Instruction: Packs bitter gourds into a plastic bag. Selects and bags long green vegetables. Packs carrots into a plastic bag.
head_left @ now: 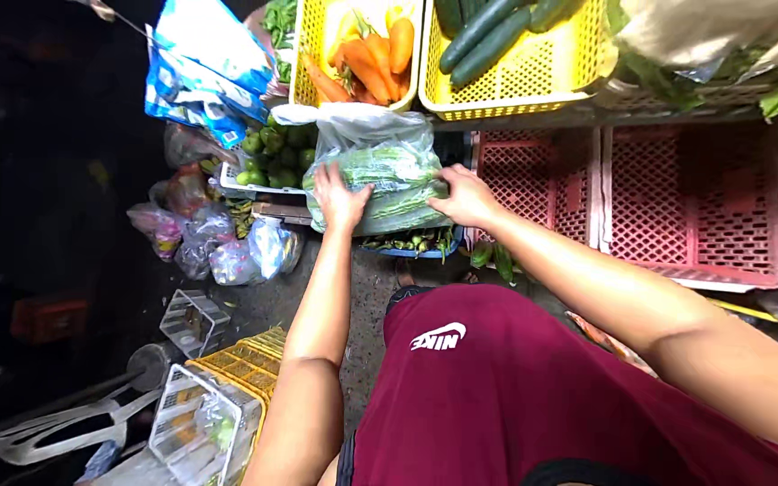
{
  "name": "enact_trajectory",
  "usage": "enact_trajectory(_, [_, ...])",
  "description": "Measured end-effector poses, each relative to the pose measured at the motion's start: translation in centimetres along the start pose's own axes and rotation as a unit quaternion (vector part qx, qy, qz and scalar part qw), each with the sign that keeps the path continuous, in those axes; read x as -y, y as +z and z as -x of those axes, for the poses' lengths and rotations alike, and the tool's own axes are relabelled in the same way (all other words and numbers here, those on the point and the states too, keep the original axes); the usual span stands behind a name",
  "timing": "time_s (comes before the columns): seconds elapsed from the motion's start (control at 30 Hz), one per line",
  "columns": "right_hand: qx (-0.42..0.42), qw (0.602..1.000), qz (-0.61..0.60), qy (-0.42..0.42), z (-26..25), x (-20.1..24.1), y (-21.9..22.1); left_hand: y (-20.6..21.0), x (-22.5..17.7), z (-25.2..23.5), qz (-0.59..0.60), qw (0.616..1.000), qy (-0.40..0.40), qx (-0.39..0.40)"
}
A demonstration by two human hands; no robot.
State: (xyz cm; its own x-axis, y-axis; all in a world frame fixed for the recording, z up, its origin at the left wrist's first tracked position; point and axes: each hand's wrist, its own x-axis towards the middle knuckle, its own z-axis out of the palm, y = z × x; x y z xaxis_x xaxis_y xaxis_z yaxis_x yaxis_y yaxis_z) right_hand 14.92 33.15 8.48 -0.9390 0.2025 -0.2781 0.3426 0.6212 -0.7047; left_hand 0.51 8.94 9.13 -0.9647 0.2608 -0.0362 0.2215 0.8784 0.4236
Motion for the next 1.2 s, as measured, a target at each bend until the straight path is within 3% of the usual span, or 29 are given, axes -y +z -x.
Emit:
enact_trajectory(0.1, [-0.043,0.996,0.062,-0.049,-4.8,3.7,3.6,0.5,0.4,-1.8,-0.038,0.996,0.019,0.072])
enact_trajectory(0.2, [-0.078,0.991,0.101,-0.034,-6.6,5.0,5.9,0.2,-0.1,-2.7,-0.056,0.993,0.01,0.105])
enact_trajectory(0.5, [-0.124,0.988,0.088,0.004,-6.1,5.0,7.3,-0.2,1.2,-4.3,-0.074,0.989,0.086,0.099])
enact_trajectory(0.83, [-0.158,0.984,0.08,0.011,-5.4,5.1,8.2,-1.6,2.3,-4.4,-0.072,0.968,0.184,0.152])
enact_trajectory(1.0, [-0.167,0.978,0.11,0.063,-6.6,9.3,8.0,-2.5,3.4,-4.9,-0.025,0.97,0.193,0.144])
enact_trajectory(1.1, [-0.163,0.975,0.142,0.055,-8.6,12.2,10.2,-3.0,4.2,-5.1,-0.038,0.97,0.195,0.142])
enact_trajectory(1.2, [-0.198,0.967,0.151,0.052,-8.8,11.5,10.8,-2.6,4.5,-5.1,-0.049,0.959,0.239,0.147])
